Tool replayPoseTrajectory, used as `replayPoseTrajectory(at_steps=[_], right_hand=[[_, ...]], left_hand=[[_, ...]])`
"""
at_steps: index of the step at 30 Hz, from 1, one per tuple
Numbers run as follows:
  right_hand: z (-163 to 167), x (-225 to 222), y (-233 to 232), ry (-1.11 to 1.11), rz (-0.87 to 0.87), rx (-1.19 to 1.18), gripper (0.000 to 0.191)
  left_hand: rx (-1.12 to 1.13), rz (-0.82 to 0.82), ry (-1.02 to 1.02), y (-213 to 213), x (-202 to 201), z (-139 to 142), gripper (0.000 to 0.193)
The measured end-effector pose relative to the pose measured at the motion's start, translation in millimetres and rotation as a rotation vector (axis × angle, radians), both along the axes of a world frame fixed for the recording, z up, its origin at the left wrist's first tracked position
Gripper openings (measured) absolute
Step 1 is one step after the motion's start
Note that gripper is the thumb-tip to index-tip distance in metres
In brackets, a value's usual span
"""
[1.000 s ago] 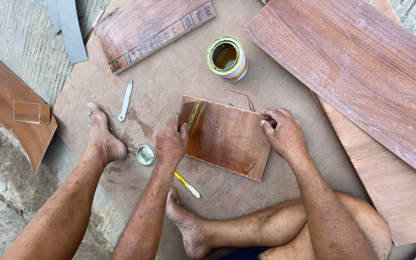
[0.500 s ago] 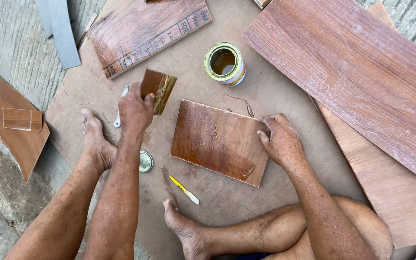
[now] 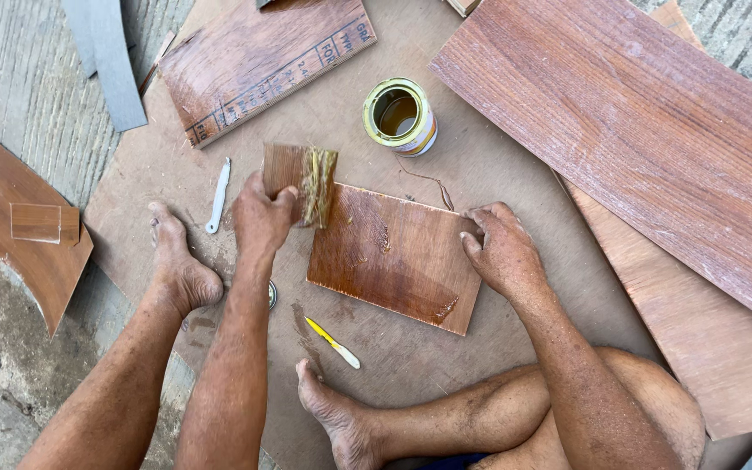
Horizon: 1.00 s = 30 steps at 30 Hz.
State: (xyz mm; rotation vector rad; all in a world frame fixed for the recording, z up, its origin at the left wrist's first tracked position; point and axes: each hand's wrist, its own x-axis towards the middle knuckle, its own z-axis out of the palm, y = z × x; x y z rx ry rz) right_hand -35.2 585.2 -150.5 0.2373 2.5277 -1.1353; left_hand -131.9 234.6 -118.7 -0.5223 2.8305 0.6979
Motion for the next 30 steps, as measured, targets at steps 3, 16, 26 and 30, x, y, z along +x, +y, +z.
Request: replayPoseTrajectory(at_steps=[3, 16, 26, 30], right_hand=[[0.7, 2.1, 3.6, -0.002, -0.003, 0.023, 0.038], [-16.4, -3.7, 12.6, -0.023, 0.016, 0.204, 0.048], [-16.0, -4.7, 7.5, -0.063, 0.027, 0.225, 0.045], [-6.6, -1.6, 8.9, -0.141, 0.023, 0.204, 0.046]], left_hand=[[0.003, -0.043, 0.008, 2.3, 12.4, 9.4, 0.052], [-0.112, -0.337, -0.471, -6.6, -133.1, -0.2, 0.076], [0.399, -0.352, -0.499, 33.5, -84.6, -10.8, 0.072], [0.539, -0.134, -0.212, 0.2, -27.7, 9.8, 0.072]])
